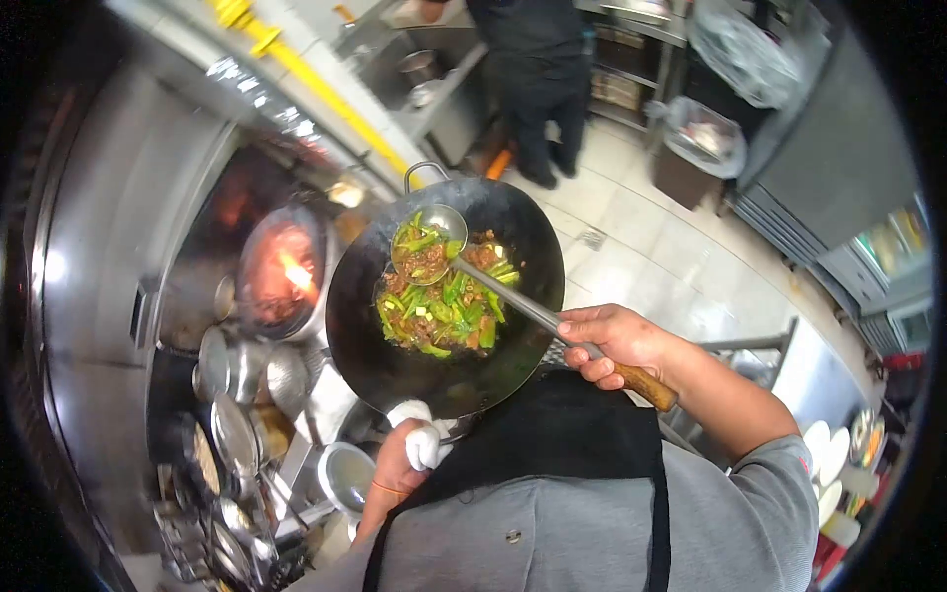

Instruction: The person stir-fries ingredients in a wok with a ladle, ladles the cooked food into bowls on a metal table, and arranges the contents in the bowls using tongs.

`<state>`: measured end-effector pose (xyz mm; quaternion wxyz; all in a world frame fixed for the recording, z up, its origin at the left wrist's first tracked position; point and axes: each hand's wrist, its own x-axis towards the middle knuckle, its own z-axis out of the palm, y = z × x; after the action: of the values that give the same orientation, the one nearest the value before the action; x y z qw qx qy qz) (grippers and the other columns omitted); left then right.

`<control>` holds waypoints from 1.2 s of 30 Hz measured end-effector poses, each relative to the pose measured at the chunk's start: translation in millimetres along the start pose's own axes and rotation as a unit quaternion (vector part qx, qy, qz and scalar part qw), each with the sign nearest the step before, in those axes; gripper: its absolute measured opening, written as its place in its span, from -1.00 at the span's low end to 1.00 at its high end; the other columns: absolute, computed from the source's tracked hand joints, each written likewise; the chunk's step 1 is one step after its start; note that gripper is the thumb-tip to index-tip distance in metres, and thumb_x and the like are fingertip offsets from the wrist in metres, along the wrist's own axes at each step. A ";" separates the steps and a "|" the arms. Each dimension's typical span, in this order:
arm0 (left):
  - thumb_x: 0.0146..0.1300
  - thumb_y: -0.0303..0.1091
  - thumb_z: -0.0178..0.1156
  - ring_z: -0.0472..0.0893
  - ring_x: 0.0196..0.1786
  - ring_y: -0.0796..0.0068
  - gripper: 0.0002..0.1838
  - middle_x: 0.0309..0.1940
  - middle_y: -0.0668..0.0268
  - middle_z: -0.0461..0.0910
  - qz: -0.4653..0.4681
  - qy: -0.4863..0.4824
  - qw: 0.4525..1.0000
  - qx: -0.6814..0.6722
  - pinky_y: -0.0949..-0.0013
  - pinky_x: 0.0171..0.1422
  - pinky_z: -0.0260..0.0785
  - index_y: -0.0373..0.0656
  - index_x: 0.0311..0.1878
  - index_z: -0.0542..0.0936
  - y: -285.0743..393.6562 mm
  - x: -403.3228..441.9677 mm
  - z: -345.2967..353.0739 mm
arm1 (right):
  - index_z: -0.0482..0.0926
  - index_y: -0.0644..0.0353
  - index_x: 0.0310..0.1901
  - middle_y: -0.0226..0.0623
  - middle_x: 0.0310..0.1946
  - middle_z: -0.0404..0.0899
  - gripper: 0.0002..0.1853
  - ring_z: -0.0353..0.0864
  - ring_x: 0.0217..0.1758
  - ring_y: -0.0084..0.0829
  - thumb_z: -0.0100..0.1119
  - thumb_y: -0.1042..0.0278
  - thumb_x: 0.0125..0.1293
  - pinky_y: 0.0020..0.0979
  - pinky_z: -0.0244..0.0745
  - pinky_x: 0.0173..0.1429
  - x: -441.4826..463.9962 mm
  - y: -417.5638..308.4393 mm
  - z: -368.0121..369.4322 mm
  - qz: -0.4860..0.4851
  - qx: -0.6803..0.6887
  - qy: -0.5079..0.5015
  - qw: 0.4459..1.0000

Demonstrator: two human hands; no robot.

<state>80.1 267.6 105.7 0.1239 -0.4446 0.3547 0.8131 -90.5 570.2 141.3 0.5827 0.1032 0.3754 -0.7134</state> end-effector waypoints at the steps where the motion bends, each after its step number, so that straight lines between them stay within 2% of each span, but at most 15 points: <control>1: 0.11 -0.49 0.05 0.62 -0.39 0.34 -0.86 -0.39 0.21 0.57 -0.013 -0.012 1.000 0.014 0.21 -0.33 0.56 -0.23 -0.24 0.47 -10.0 5.0 14.1 | 0.31 0.08 0.23 -0.45 -0.57 0.29 -0.63 0.14 -0.74 -0.69 -0.01 0.29 0.43 -0.60 0.10 -0.75 -19.8 7.2 -10.6 -0.019 0.001 0.036 0.999; 9: 0.17 -0.43 0.00 0.63 -0.35 0.34 -0.87 -0.37 0.22 0.58 -0.158 -0.172 0.950 0.205 0.24 -0.26 0.57 -0.22 -0.25 0.49 -49.8 88.0 79.5 | 0.29 0.15 0.30 -0.43 -0.57 0.29 -0.57 0.18 -0.73 -0.67 -0.05 0.31 0.44 -0.58 0.14 -0.75 -128.1 75.0 -53.6 -0.131 0.063 0.251 0.957; 16: 0.13 -0.43 0.01 0.60 -0.45 0.34 -0.93 -0.48 0.24 0.54 -0.296 -0.281 0.854 0.323 0.23 -0.36 0.55 -0.17 -0.38 0.48 -71.4 153.2 151.1 | 0.24 0.15 0.32 -0.44 -0.56 0.30 -0.52 0.13 -0.73 -0.70 -0.01 0.26 0.41 -0.63 0.09 -0.72 -195.5 161.2 -33.3 -0.243 0.222 0.345 0.879; 18: 0.14 -0.43 0.02 0.58 -0.48 0.36 -0.95 -0.50 0.26 0.52 -0.297 -0.279 0.841 0.354 0.23 -0.38 0.54 -0.15 -0.41 0.45 -74.5 143.7 184.0 | 0.28 0.15 0.28 -0.45 -0.56 0.28 -0.55 0.13 -0.72 -0.72 0.01 0.26 0.41 -0.62 0.08 -0.73 -219.9 175.5 -2.4 -0.278 0.295 0.397 0.823; 20: 0.14 -0.43 0.01 0.59 -0.46 0.35 -0.95 -0.50 0.27 0.52 -0.310 -0.307 0.819 0.372 0.23 -0.36 0.55 -0.15 -0.38 0.46 -84.8 147.6 208.9 | 0.33 0.14 0.24 -0.46 -0.57 0.28 -0.59 0.13 -0.73 -0.73 0.01 0.27 0.40 -0.63 0.07 -0.75 -238.9 197.9 21.8 -0.324 0.320 0.398 0.796; 22: 0.15 -0.42 0.01 0.59 -0.46 0.34 -0.94 -0.50 0.27 0.52 -0.317 -0.316 0.802 0.395 0.23 -0.35 0.55 -0.15 -0.37 0.46 -100.6 155.7 228.1 | 0.36 0.12 0.22 -0.45 -0.58 0.28 -0.62 0.13 -0.76 -0.73 0.01 0.28 0.40 -0.62 0.05 -0.78 -253.6 220.6 46.3 -0.411 0.378 0.412 0.720; 23: 0.15 -0.41 0.01 0.60 -0.45 0.33 -0.93 -0.49 0.27 0.53 -0.321 -0.317 0.794 0.408 0.23 -0.34 0.56 -0.16 -0.35 0.47 -107.8 161.1 233.3 | 0.36 0.12 0.22 -0.45 -0.58 0.28 -0.62 0.13 -0.76 -0.73 0.01 0.28 0.40 -0.62 0.05 -0.78 -258.2 231.9 55.8 -0.414 0.383 0.418 0.712; 25: 0.15 -0.40 0.02 0.60 -0.44 0.32 -0.92 -0.47 0.25 0.55 -0.336 -0.333 0.776 0.417 0.22 -0.34 0.57 -0.16 -0.34 0.47 -114.3 171.7 246.5 | 0.36 0.11 0.22 -0.44 -0.58 0.28 -0.61 0.11 -0.79 -0.71 0.01 0.29 0.39 -0.62 0.03 -0.80 -266.9 245.3 75.2 -0.449 0.414 0.485 0.625; 26: 0.15 -0.39 0.02 0.61 -0.43 0.32 -0.91 -0.45 0.24 0.56 -0.340 -0.350 0.766 0.419 0.22 -0.33 0.57 -0.17 -0.32 0.47 -121.0 175.8 254.4 | 0.36 0.11 0.22 -0.44 -0.58 0.28 -0.61 0.11 -0.79 -0.71 0.01 0.29 0.39 -0.62 0.03 -0.80 -269.1 251.3 78.6 -0.454 0.415 0.493 0.616; 28: 0.14 -0.39 0.01 0.61 -0.42 0.29 -0.89 -0.41 0.19 0.59 -0.338 -0.340 0.760 0.440 0.21 -0.36 0.56 -0.18 -0.32 0.48 -125.3 159.5 275.3 | 0.35 0.12 0.24 -0.42 -0.58 0.28 -0.58 0.11 -0.80 -0.70 0.05 0.28 0.37 -0.60 0.04 -0.81 -271.4 264.1 84.4 -0.434 0.408 0.584 0.552; 30: 0.07 -0.41 -0.03 0.60 -0.39 0.19 -0.88 -0.41 0.11 0.57 -0.327 -0.366 0.763 0.421 0.20 -0.22 0.55 -0.20 -0.40 0.47 -127.5 146.4 287.4 | 0.32 0.12 0.28 -0.42 -0.59 0.30 -0.53 0.14 -0.81 -0.68 0.07 0.29 0.36 -0.58 0.07 -0.80 -270.3 270.3 81.1 -0.413 0.394 0.629 0.529; 31: 0.09 -0.42 -0.03 0.60 -0.40 0.19 -0.91 -0.43 0.13 0.57 -0.322 -0.350 0.767 0.431 0.21 -0.28 0.54 -0.18 -0.40 0.46 -129.7 148.8 289.7 | 0.29 0.14 0.31 -0.43 -0.60 0.30 -0.51 0.16 -0.81 -0.66 0.06 0.32 0.35 -0.56 0.08 -0.80 -268.3 275.8 74.5 -0.375 0.361 0.676 0.521; 32: 0.12 -0.39 0.00 0.59 -0.46 0.30 -0.90 -0.43 0.17 0.59 -0.316 -0.356 0.749 0.461 0.23 -0.40 0.54 -0.18 -0.37 0.48 -126.2 148.0 293.6 | 0.27 0.15 0.33 -0.43 -0.61 0.31 -0.48 0.18 -0.81 -0.65 0.06 0.34 0.35 -0.55 0.09 -0.80 -264.6 283.7 67.0 -0.334 0.329 0.718 0.515; 34: 0.11 -0.40 0.00 0.58 -0.49 0.34 -0.91 -0.49 0.21 0.56 -0.294 -0.372 0.757 0.449 0.25 -0.41 0.53 -0.16 -0.42 0.47 -121.5 132.4 301.2 | 0.22 0.20 0.36 -0.46 -0.63 0.30 -0.45 0.20 -0.81 -0.63 0.05 0.39 0.34 -0.53 0.11 -0.79 -256.8 303.0 47.6 -0.314 0.306 0.732 0.521; 36: 0.08 -0.42 0.01 0.56 -0.52 0.38 -0.94 -0.54 0.26 0.52 -0.292 -0.370 0.760 0.448 0.29 -0.43 0.53 -0.15 -0.46 0.45 -119.0 130.6 303.7 | 0.19 0.24 0.37 -0.46 -0.64 0.29 -0.43 0.21 -0.81 -0.63 0.05 0.40 0.34 -0.53 0.12 -0.78 -248.5 315.4 33.8 -0.276 0.303 0.771 0.488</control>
<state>-126.3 546.7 51.4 0.6618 -0.0852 0.4582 0.5872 280.3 723.1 179.2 -0.2330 0.6731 0.4446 -0.5432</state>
